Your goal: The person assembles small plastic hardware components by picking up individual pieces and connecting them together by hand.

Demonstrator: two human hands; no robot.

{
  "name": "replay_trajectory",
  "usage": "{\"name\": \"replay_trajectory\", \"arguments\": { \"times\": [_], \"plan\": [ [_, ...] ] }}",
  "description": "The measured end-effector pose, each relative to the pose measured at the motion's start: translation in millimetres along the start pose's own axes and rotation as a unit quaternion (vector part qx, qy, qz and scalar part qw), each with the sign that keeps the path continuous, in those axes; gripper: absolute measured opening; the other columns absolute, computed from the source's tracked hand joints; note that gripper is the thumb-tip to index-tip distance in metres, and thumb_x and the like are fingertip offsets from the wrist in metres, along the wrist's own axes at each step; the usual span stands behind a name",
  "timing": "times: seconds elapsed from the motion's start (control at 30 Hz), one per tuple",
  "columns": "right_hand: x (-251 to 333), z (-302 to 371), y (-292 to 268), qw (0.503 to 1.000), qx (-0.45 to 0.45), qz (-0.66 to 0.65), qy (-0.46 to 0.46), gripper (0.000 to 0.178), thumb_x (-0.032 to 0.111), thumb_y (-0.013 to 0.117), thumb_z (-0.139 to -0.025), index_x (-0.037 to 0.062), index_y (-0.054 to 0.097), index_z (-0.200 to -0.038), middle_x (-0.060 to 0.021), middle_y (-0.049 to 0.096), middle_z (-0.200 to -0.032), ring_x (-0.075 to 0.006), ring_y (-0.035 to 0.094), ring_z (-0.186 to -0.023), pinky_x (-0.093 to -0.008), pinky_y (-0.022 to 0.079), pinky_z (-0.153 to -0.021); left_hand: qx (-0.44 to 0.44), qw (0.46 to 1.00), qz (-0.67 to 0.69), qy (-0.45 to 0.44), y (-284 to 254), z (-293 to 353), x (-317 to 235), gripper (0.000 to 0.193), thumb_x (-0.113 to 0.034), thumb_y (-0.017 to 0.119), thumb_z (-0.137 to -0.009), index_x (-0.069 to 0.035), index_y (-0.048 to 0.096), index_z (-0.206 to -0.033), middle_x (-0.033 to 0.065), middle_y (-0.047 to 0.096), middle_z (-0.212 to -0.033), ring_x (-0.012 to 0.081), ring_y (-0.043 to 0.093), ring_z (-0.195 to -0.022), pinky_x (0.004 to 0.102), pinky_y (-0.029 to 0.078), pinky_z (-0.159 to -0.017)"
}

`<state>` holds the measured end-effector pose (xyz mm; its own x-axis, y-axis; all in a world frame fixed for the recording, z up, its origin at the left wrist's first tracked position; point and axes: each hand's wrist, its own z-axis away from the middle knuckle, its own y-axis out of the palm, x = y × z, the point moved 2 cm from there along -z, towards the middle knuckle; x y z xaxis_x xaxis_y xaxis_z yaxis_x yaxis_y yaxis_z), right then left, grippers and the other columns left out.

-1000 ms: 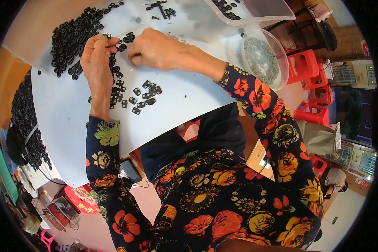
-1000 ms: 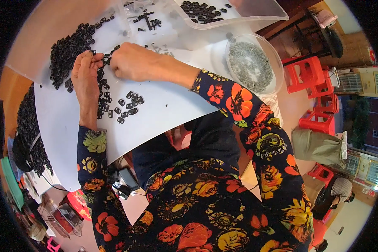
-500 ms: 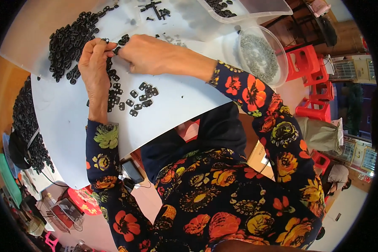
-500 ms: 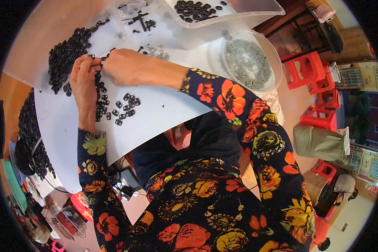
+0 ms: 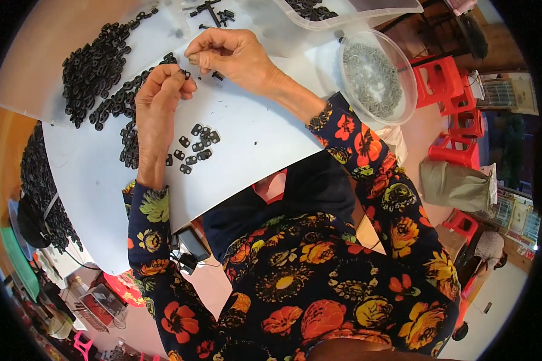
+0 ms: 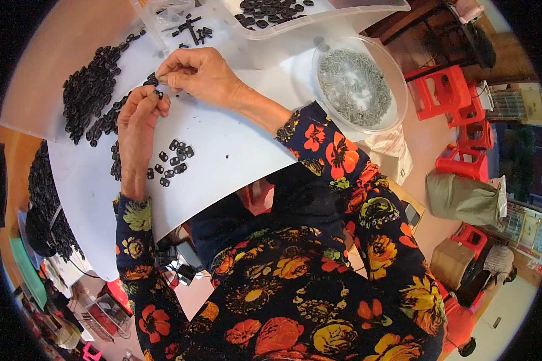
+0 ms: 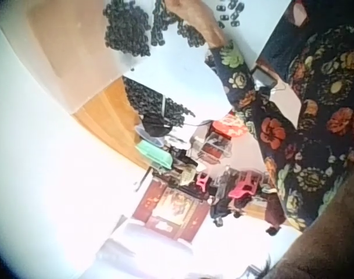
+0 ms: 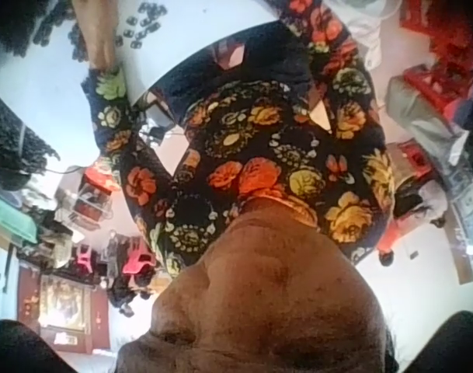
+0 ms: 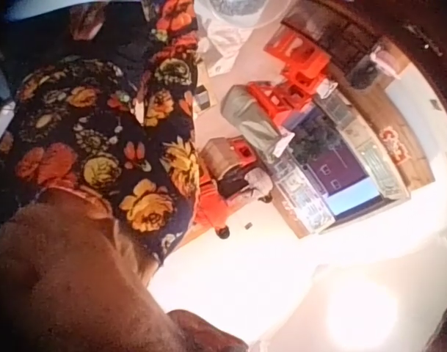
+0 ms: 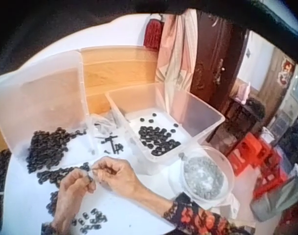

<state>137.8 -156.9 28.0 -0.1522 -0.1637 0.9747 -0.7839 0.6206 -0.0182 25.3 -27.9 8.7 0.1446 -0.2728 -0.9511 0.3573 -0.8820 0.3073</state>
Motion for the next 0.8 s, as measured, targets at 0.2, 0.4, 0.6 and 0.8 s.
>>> {"name": "replay_trajectory", "arguments": {
  "times": [0.2, 0.4, 0.6, 0.8],
  "plan": [
    [-6.7, -0.6, 1.5, 0.999, -0.001, 0.026, -0.023, 0.019, 0.000, 0.060, -0.084, 0.0041, 0.065, -0.102, 0.0022, 0.063, -0.083, -0.0029, 0.057, -0.075, -0.0193, 0.047, -0.067, -0.004, 1.000, -0.015, 0.008, 3.9, 1.0, 1.0, 0.010, -0.009, 0.054, -0.090, -0.002, 0.061, -0.092, 0.0023, 0.061, -0.077, 0.0088, 0.055, -0.072, 0.0229, 0.042, -0.069],
    [-7.9, 0.5, 3.9, 1.000, -0.006, 0.022, -0.016, 0.019, 0.001, 0.061, -0.084, 0.0040, 0.064, -0.103, 0.0013, 0.065, -0.084, -0.0026, 0.056, -0.075, -0.0188, 0.047, -0.068, -0.010, 0.999, -0.046, 0.016, 8.1, 1.6, 1.2, 0.009, -0.010, 0.055, -0.090, -0.003, 0.060, -0.092, 0.0006, 0.061, -0.078, 0.0074, 0.056, -0.071, 0.0225, 0.043, -0.069],
    [-9.5, 1.3, 5.3, 0.999, -0.015, 0.017, -0.028, 0.020, 0.001, 0.060, -0.085, 0.0036, 0.064, -0.104, 0.0010, 0.065, -0.084, -0.0025, 0.056, -0.075, -0.0186, 0.047, -0.067, -0.010, 0.998, -0.050, 0.027, 8.3, 3.7, 0.5, 0.009, -0.010, 0.055, -0.090, -0.003, 0.060, -0.092, -0.0004, 0.061, -0.079, 0.0067, 0.056, -0.071, 0.0221, 0.043, -0.069],
    [-7.7, 2.1, 6.4, 0.999, -0.027, 0.008, -0.034, 0.016, 0.003, 0.065, -0.082, 0.0024, 0.066, -0.098, -0.0024, 0.066, -0.082, -0.0051, 0.059, -0.073, -0.0206, 0.050, -0.067, -0.019, 0.998, -0.052, 0.025, 8.1, 4.2, 0.7, 0.009, -0.010, 0.055, -0.090, -0.003, 0.060, -0.092, -0.0002, 0.060, -0.079, 0.0069, 0.056, -0.070, 0.0221, 0.044, -0.069]
  ]
}}
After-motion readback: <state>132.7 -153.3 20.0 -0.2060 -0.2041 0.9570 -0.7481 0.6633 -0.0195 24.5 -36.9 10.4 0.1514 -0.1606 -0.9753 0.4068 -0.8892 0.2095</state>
